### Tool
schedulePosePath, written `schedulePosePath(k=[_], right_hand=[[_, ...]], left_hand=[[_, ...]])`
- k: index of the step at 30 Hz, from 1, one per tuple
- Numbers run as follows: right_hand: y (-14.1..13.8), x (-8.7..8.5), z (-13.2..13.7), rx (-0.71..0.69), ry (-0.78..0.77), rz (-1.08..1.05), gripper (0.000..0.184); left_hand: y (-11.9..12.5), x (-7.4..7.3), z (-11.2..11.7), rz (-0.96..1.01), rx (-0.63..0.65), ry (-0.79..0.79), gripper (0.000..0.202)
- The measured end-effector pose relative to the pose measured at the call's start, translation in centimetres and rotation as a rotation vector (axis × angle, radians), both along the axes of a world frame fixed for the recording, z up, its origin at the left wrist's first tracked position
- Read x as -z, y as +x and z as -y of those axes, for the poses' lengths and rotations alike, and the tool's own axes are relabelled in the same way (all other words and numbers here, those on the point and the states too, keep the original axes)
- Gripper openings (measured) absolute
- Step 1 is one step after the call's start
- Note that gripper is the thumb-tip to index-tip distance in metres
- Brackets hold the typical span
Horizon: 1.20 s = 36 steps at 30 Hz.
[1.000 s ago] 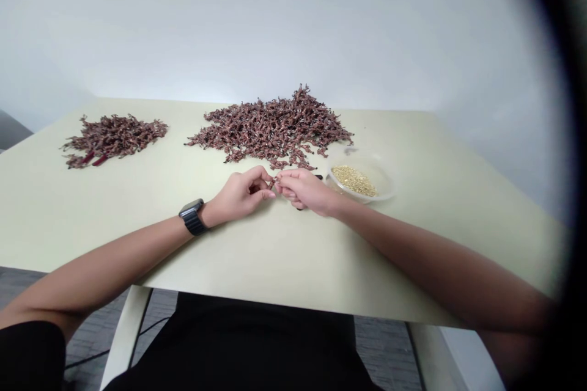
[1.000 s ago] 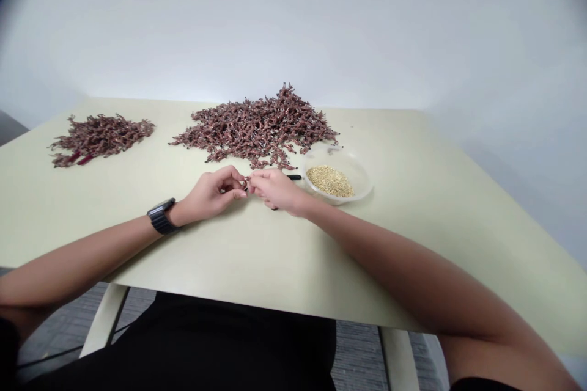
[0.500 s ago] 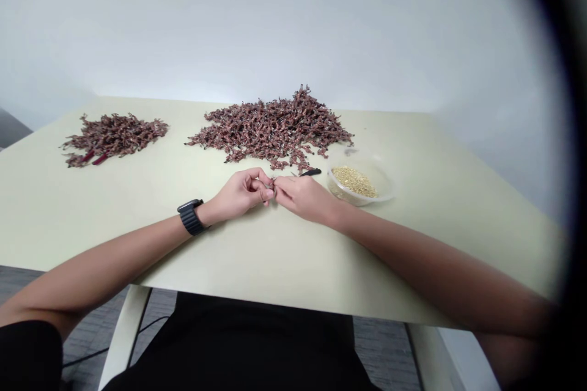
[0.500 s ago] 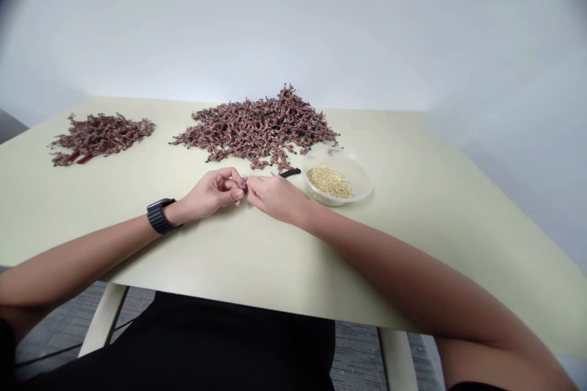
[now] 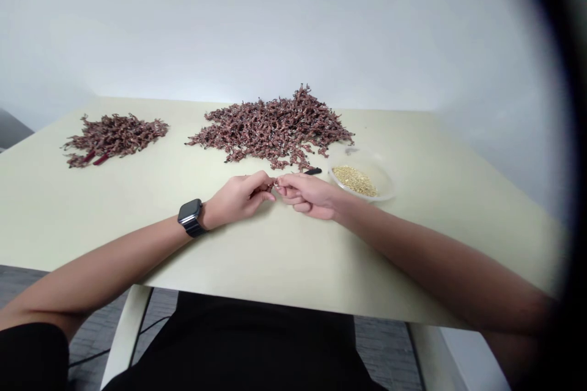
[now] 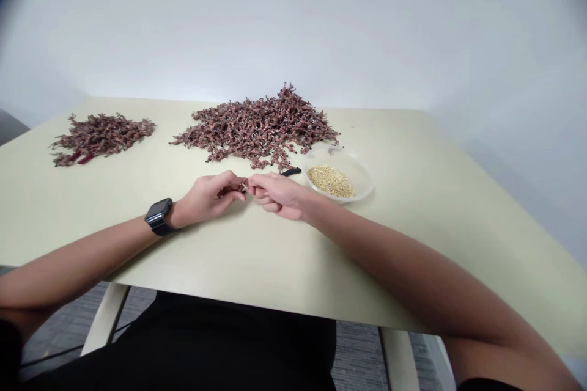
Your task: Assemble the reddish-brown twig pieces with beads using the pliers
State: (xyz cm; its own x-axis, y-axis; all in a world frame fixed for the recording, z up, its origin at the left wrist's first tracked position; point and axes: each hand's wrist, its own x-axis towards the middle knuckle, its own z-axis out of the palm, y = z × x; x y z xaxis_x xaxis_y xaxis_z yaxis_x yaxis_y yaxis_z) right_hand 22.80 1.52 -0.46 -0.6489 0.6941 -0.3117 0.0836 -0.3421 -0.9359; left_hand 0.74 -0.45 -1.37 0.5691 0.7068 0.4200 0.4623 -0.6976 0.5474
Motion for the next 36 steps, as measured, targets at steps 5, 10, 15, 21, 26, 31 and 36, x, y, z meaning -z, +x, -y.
schedulePosePath(k=[5,10,15,21,26,31,36], right_hand=[[-0.2,0.5,0.5,0.109,0.496,0.182,0.025],[0.2,1.9,0.9,0.101,1.306,0.453,0.023],[0.8,2.5,0.3,0.005,1.520,0.602,0.017],[0.5,2.6,0.2,0.052,1.307,0.418,0.025],[0.2,2.1,0.6,0.092,1.140,0.321,0.030],[-0.3,1.2,0.7,0.127,0.904,0.242,0.031],[-0.4,0.2,0.6,0.096,0.217,0.063,0.020]], left_hand=[[0.6,0.3,-0.5,0.242,0.033,-0.346,0.025],[0.9,0.3,-0.9,0.425,0.098,-0.720,0.035],[0.8,0.0,-0.7,0.418,0.114,-0.810,0.038],[0.8,0.4,-0.6,0.430,0.123,-0.739,0.034],[0.8,0.8,-0.4,0.388,0.118,-0.646,0.027],[0.7,0.5,0.0,0.316,0.083,-0.512,0.021],[0.4,0.0,0.1,0.116,0.012,-0.190,0.017]])
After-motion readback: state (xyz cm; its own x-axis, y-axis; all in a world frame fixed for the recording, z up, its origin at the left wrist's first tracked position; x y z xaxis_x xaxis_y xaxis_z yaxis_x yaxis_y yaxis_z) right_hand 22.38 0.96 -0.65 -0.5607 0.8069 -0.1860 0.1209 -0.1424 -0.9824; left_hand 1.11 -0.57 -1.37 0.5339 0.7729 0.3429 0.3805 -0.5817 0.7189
